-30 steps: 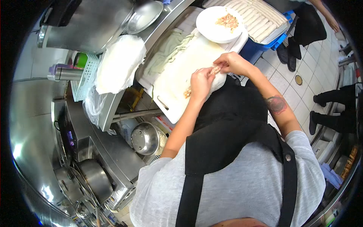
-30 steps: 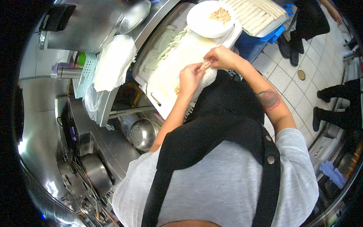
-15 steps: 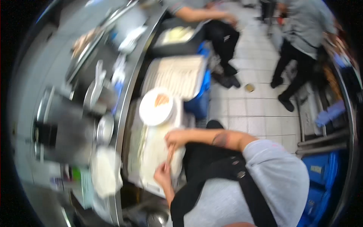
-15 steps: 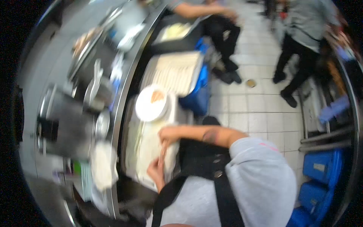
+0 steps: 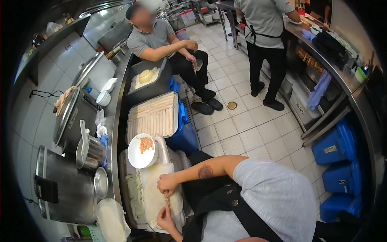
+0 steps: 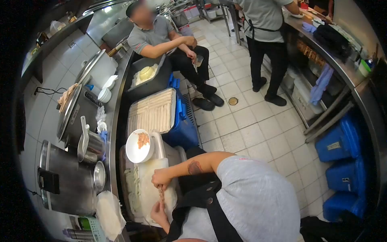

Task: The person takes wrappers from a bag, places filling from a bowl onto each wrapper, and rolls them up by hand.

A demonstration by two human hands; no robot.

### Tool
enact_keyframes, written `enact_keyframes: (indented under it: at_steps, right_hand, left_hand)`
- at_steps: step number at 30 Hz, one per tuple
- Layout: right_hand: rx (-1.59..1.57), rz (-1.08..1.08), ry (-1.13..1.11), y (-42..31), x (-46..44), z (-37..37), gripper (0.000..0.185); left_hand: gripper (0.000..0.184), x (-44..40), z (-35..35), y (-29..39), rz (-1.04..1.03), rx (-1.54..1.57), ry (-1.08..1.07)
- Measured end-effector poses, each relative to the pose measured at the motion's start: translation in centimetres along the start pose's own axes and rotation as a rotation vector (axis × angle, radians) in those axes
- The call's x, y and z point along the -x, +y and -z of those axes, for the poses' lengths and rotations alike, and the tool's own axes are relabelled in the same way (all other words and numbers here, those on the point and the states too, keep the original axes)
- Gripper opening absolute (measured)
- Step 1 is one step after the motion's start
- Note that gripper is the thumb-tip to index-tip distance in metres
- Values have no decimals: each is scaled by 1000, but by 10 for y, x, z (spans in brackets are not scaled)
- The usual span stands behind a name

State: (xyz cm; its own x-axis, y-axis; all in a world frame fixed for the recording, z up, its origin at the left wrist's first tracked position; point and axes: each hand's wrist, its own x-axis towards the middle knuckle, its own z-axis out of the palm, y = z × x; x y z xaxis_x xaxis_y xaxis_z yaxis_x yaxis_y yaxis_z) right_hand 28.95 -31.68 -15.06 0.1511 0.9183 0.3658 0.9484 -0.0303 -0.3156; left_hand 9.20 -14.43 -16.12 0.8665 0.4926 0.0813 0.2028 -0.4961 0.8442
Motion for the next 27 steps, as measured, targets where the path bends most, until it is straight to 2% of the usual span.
enact_keyframes:
  at_steps: [2,5,9,12,13,15,17,18,21,24,26,27]
  right_hand:
    - [-38,-67,-33,19,6,6,22]
    - [-148,-116,-87,45,8,9,21]
    - [-309,-112,-130,58,12,19,27]
    - [-314,-184,-167,64,13,31,32]
    - [-332,-134,-152,71,7,25,33]
    - [-370,-83,-99,80,16,14,35]
    - [-376,-138,-147,72,16,22,33]
    - [-403,-146,-141,69,15,23,33]
    - [-432,-176,-164,68,16,33,34]
    - [-405,-251,-114,64,17,40,29]
    - [-311,-328,-66,57,16,44,25]
    - [-290,-299,-76,58,17,41,24]
  left_hand:
    - [29,6,12,-3,56,-30,0]
    - [38,14,24,-9,-58,1,-107]
    - [46,11,27,7,-112,-96,-158]
    - [39,7,26,5,-161,-47,-126]
    - [37,6,23,8,-194,-8,-122]
    - [30,5,19,10,-173,15,-89]
    - [29,4,18,4,-132,32,-97]
    - [27,5,15,10,-122,32,-63]
    - [27,7,15,9,-321,-170,-10]
    - [28,23,13,40,-282,-254,79]
    - [28,32,7,28,-176,-183,187]
    - [27,36,4,27,-124,-146,240]
